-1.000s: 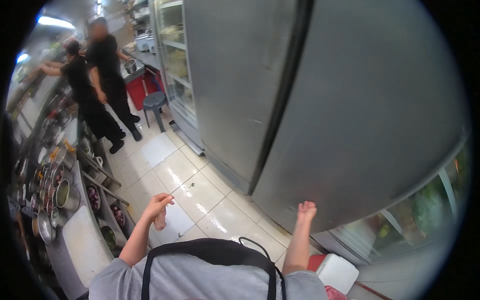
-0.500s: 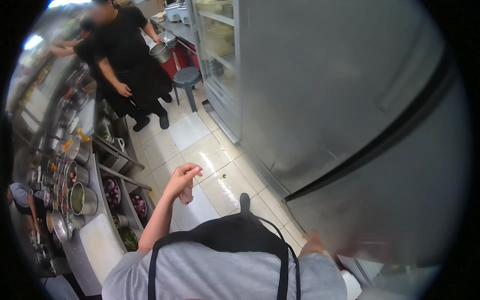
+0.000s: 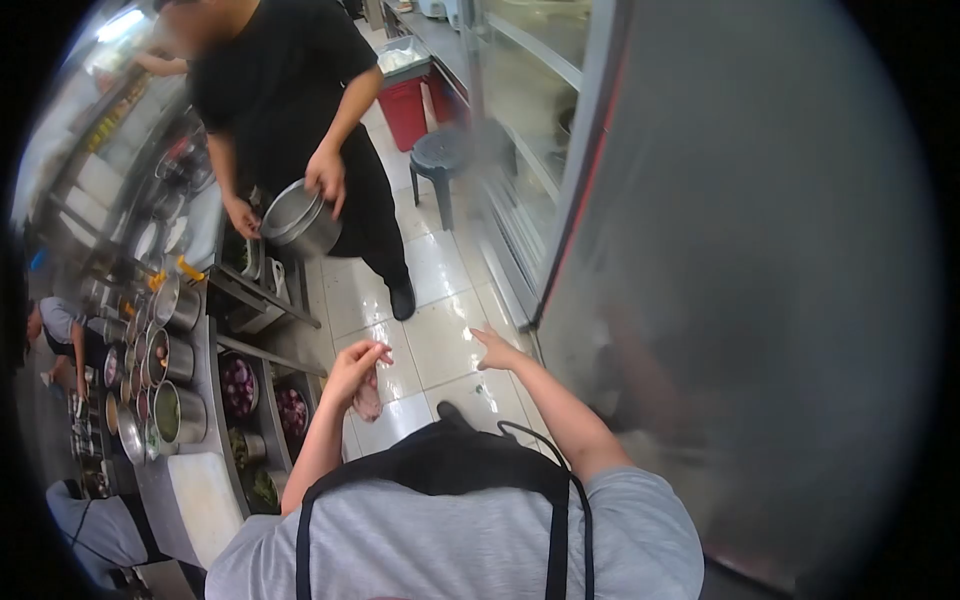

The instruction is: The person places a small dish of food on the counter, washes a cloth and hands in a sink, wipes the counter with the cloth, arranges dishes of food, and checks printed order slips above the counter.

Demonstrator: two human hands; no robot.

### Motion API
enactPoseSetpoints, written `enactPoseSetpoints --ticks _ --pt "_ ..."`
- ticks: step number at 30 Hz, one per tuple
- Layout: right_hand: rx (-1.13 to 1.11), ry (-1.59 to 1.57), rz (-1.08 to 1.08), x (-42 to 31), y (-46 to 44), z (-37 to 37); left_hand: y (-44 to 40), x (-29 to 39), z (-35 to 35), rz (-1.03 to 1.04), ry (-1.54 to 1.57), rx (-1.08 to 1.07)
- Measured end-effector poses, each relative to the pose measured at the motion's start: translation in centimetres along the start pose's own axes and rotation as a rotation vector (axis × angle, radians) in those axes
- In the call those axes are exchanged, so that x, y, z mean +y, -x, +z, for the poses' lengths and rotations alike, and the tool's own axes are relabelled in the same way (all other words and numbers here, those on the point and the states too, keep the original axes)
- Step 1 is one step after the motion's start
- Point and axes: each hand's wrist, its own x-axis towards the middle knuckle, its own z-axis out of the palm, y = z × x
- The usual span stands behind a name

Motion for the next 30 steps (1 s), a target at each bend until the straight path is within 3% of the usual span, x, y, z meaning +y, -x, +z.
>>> enactPoseSetpoints --ticks 1,5,7,9,11,13,14,17,19,21,23,26,30 --pt "-0.13 -0.055 0.056 -1.2 -2.7 -0.5 -1.4 -0.6 -1.2 -0.035 0.027 0.012" --pt "-0.296 -0.175 0.09 -5.3 -13.4 -2.6 -6.7 -0.8 -4.6 -0.022 0.067 0.011" --pt "-0.497 -0.641 0.297 -8.6 -17.6 -3.9 -9.8 0.0 -5.2 -0.049 0.074 0.031" --pt "-0.593 -0.714 0.313 -11.6 -21.0 -5.0 -13.5 1.8 -5.3 -0.01 0.097 0.027" --pt "-0.695 -0.795 0.324 -12.9 -24.2 -5.7 -17.8 3.7 -5.5 0.163 0.175 0.023" --pt "-0.792 -1.2 0.482 -13.1 -26.9 -6.0 -23.0 4.3 -5.9 0.293 0.254 0.174" --pt "-0.871 -1.454 0.479 -12.5 -28.5 -5.9 -25.1 5.7 -6.0 0.281 0.357 0.234" --pt "-0.848 -1.693 0.42 -10.0 -33.9 -6.4 -31.3 7.3 -7.9 0.317 0.433 0.354" --pt "-0.841 -1.723 0.392 -7.8 -38.5 -6.9 -35.6 7.8 -8.4 0.398 0.496 0.435" --pt "-0.604 -1.652 0.404 -6.2 -42.7 -7.8 -38.7 7.7 -9.7 0.363 0.433 0.422" --pt "-0.575 -1.656 0.383 -4.7 -46.7 -9.8 -42.2 9.1 -11.2 0.353 0.311 0.256" --pt "-0.338 -1.445 0.368 -2.0 -53.4 -10.6 -46.7 9.5 -14.5 0.255 0.195 0.288" --pt "-0.522 -1.07 0.132 -0.3 -62.2 -10.1 -51.2 9.0 -19.4 0.167 -0.02 0.501"
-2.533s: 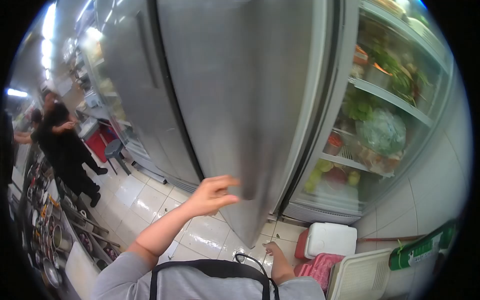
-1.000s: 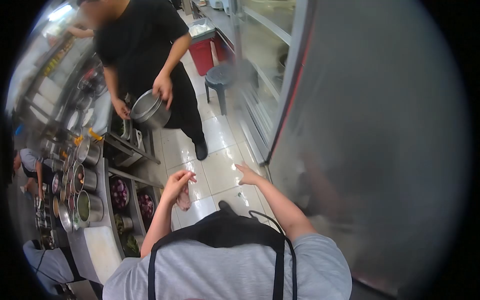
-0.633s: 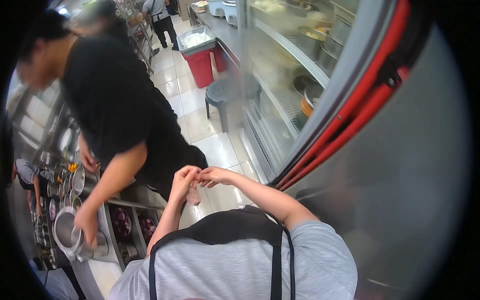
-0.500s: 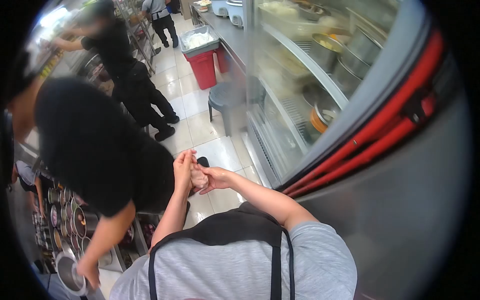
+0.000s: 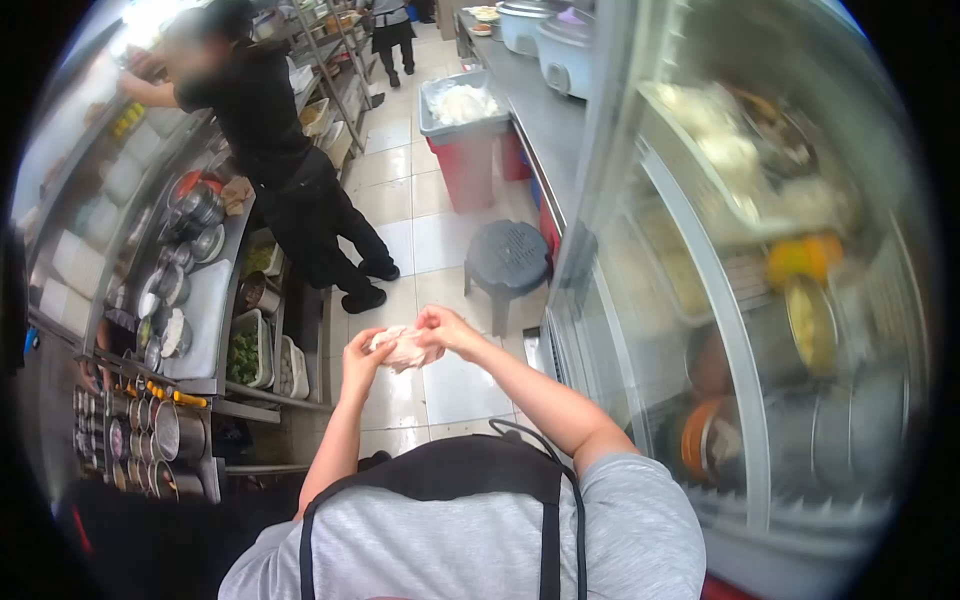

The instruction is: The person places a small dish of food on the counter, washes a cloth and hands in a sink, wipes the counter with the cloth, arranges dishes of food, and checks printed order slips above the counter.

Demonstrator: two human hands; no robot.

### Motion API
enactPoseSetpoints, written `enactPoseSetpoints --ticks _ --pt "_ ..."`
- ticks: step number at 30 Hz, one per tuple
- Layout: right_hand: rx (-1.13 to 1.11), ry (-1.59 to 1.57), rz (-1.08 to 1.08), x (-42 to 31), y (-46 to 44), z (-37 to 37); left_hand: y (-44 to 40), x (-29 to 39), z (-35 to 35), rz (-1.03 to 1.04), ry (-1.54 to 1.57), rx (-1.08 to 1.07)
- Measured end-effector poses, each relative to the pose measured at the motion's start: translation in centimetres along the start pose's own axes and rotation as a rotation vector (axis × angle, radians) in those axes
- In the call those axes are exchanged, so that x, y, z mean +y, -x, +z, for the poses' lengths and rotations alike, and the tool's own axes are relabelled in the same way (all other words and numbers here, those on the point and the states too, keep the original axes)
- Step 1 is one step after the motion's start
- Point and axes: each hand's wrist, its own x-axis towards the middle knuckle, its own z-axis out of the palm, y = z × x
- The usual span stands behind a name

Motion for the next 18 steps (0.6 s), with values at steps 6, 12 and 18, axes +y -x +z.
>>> enactPoseSetpoints --ticks 6,12,18 --pt "-0.22 0.321 -0.215 -4.4 -9.1 -0.4 -5.6 1.8 -5.8 -0.082 -0.271 0.066" --pt "-0.268 0.597 -0.104 -1.4 -20.2 -2.6 -15.9 -2.8 -10.7 0.082 -0.275 -0.077" --pt "-0.049 0.553 -0.093 -5.5 -28.9 -7.8 -31.0 1.0 -12.4 0.006 0.001 -0.222"
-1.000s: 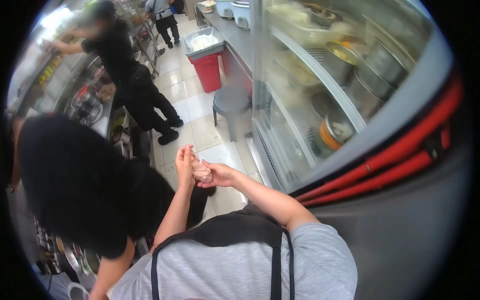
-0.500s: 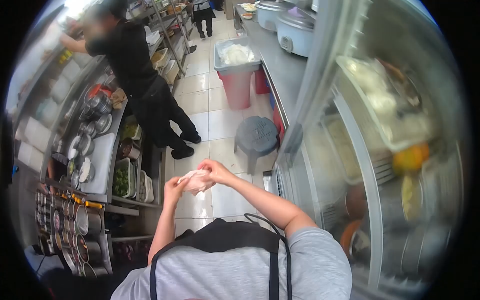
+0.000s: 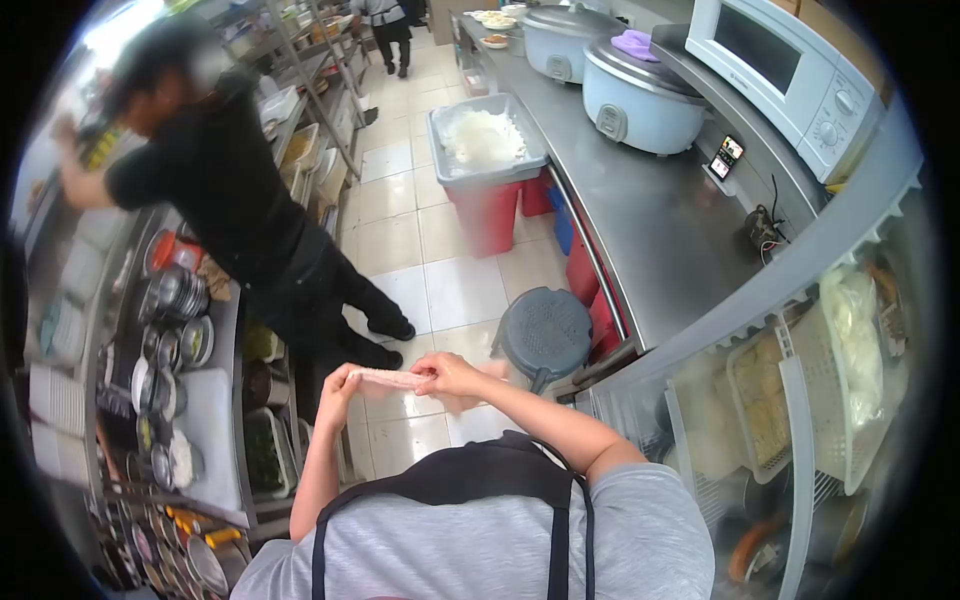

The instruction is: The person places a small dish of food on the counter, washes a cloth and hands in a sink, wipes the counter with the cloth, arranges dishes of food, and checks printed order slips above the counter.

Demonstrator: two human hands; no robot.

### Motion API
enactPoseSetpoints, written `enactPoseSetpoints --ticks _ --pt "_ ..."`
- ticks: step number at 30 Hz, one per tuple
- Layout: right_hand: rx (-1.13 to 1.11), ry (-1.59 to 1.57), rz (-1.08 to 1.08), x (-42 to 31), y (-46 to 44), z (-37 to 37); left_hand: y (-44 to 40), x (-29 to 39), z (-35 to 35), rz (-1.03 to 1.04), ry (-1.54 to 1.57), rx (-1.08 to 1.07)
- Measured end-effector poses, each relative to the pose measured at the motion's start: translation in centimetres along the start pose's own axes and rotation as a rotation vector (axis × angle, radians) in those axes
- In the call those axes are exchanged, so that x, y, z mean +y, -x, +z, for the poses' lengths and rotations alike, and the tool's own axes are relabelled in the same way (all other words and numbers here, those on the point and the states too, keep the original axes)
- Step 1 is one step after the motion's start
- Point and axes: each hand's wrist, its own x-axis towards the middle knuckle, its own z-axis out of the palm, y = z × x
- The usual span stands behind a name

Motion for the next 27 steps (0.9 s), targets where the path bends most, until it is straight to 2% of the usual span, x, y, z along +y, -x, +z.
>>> enactPoseSetpoints --ticks 3,6,7,9,11,13,15,16,17,18,20,21,23,24,25,27 --pt "0.067 0.002 0.031 -0.9 -2.0 -4.4 -8.3 1.7 1.2 0.008 0.047 -0.014" --pt "0.216 0.044 -0.045 2.2 -4.6 -9.5 -16.7 2.7 2.6 0.199 -0.179 -0.074" --pt "0.264 0.1 -0.072 3.5 -5.5 -11.3 -19.2 3.3 2.8 0.208 -0.18 -0.094" --pt "0.324 0.097 -0.034 5.4 -7.1 -14.2 -22.7 6.7 3.6 0.131 -0.407 -0.174" --pt "0.499 0.148 0.048 6.2 -9.3 -17.4 -26.9 9.5 4.6 0.158 -0.454 -0.187" --pt "0.578 0.153 0.041 7.2 -12.1 -19.6 -30.3 11.1 5.4 0.238 -0.498 -0.143" --pt "1.086 0.076 -0.053 6.0 -15.4 -21.9 -32.6 13.6 6.8 0.212 -0.478 -0.207" --pt "1.331 0.191 -0.192 7.3 -17.6 -22.9 -33.0 15.2 8.1 0.182 -0.364 -0.372" --pt "1.338 0.196 -0.181 7.5 -19.9 -23.4 -34.0 16.0 9.0 0.148 -0.238 -0.534" --pt "1.356 0.02 -0.298 6.8 -22.1 -23.6 -35.8 15.3 9.5 0.143 -0.229 -0.548" --pt "1.397 -0.142 -0.405 5.3 -22.6 -25.9 -40.5 12.3 11.0 0.244 -0.081 -0.676" --pt "1.002 0.171 -0.112 -0.3 -20.4 -28.0 -43.1 10.7 11.5 0.244 -0.079 -0.711" --pt "0.609 0.428 0.207 -2.0 -20.5 -30.0 -47.9 7.5 12.6 0.369 -0.595 -0.499" --pt "0.68 -0.115 0.087 -0.5 -21.8 -30.4 -49.4 6.7 13.4 0.579 -0.738 -0.451" --pt "0.726 -0.653 -0.059 1.2 -23.3 -30.9 -50.6 6.1 13.8 0.59 -0.727 -0.487" --pt "0.775 -1.177 -0.242 4.2 -24.7 -33.4 -53.0 7.0 14.2 0.564 -0.329 -0.669"
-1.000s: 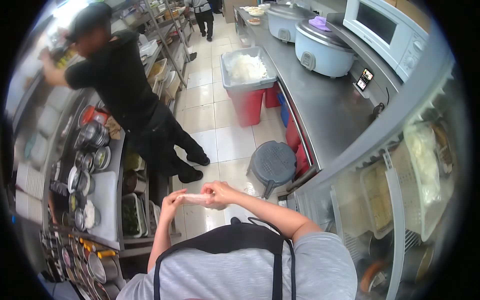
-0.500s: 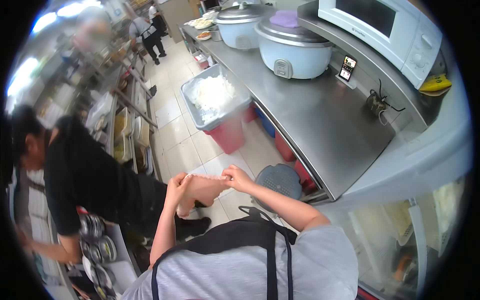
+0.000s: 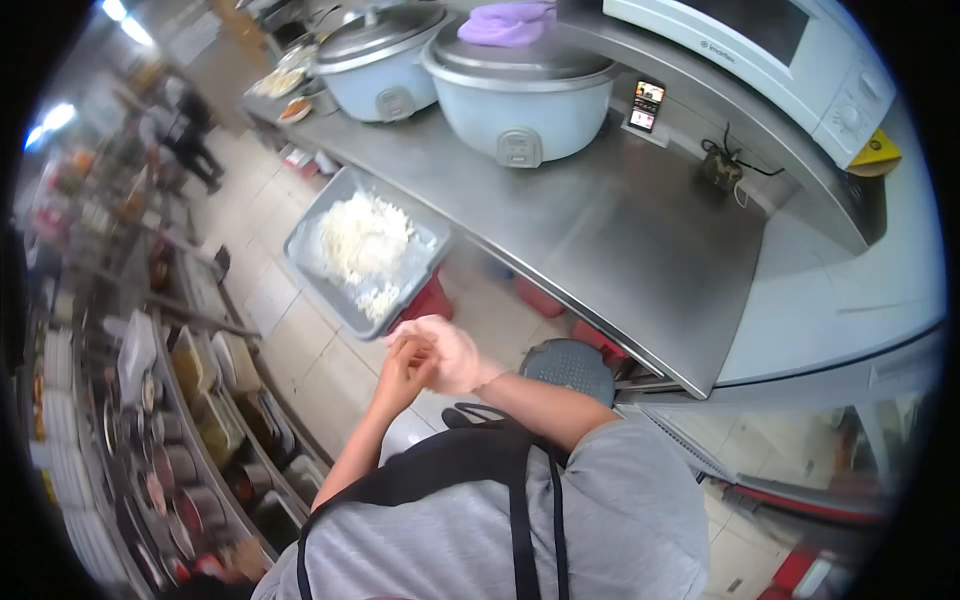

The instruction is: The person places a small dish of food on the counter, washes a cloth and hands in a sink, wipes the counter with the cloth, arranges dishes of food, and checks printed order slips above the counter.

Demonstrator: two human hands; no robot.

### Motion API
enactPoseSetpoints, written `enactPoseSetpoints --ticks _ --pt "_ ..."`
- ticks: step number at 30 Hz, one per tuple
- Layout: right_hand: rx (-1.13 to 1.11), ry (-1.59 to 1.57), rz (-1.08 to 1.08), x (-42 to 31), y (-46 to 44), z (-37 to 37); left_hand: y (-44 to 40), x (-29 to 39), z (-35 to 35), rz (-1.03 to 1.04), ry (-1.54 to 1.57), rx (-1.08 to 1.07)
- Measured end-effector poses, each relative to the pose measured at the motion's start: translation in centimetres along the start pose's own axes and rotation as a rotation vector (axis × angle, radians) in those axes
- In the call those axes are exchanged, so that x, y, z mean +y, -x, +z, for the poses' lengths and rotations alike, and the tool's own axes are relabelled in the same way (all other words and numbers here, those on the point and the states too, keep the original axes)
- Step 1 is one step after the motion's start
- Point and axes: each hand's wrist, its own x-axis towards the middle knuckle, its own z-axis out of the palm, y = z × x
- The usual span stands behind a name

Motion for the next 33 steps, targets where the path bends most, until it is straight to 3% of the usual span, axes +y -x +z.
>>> enactPoseSetpoints --ticks 1,3,6,7,10,11,12,13,16,18,21,22,23,25,28,30,31,32,33 --pt "-0.004 0.703 -0.417 -1.6 -1.4 -2.2 -0.8 0.2 -1.3 -0.01 -0.006 -0.021" --pt "0.062 1.423 -0.808 -5.6 -2.0 -5.1 -1.8 -3.0 -4.3 -0.066 0.035 -0.103" --pt "0.556 1.568 -0.349 -12.4 0.8 -8.7 -2.9 -9.3 -8.5 -0.327 0.033 -0.168" --pt "0.662 1.58 -0.245 -13.6 2.3 -9.6 -2.8 -12.9 -9.4 -0.307 -0.04 -0.185" --pt "1.291 2.182 0.047 -14.1 7.6 -11.7 -2.2 -20.6 -11.8 -0.297 -0.206 -0.248" --pt "1.322 2.037 -0.104 -12.7 10.4 -17.6 -2.2 -22.5 -12.3 -0.285 -0.209 -0.264" --pt "1.343 1.887 -0.254 -11.2 11.7 -23.2 -2.2 -24.4 -12.8 -0.424 -0.145 -0.282" --pt "1.363 1.88 -0.256 -11.5 11.3 -24.2 -2.8 -25.9 -13.0 -0.564 -0.08 -0.296" --pt "1.759 2.218 0.143 -12.0 10.2 -27.2 -5.0 -28.9 -13.7 -0.593 -0.08 -0.3" --pt "1.952 2.066 0.173 -16.3 8.4 -29.6 -7.6 -28.6 -14.6 -0.509 -0.167 -0.323" --pt "2.186 1.817 0.332 -23.3 3.2 -31.6 -10.5 -29.0 -16.1 -0.661 -0.063 -0.257" --pt "2.132 1.793 0.455 -25.8 0.2 -29.0 -11.9 -29.0 -16.0 -0.655 -0.072 -0.277" --pt "2.111 1.832 0.329 -26.7 -2.9 -28.9 -13.0 -29.0 -16.0 -0.65 -0.057 -0.265" --pt "1.923 1.951 -0.073 -24.7 -10.4 -28.7 -15.3 -29.1 -15.6 -0.644 -0.045 -0.28" --pt "1.278 1.858 -0.595 -15.9 -20.0 -26.9 -22.0 -28.0 -12.6 -0.526 -0.11 -0.363" --pt "0.952 1.917 -0.717 -11.2 -19.7 -26.5 -27.1 -25.5 -9.7 -0.295 -0.153 -0.507" --pt "0.876 2.219 -0.69 -12.6 -16.6 -22.1 -28.0 -26.3 -9.1 -0.229 -0.153 -0.54" --pt "0.768 2.155 -0.6 -14.3 -13.9 -22.6 -29.5 -27.3 -8.2 -0.154 -0.148 -0.562" --pt "0.855 2.183 -0.501 -14.6 -9.8 -22.8 -30.6 -28.2 -8.2 -0.118 -0.131 -0.58"
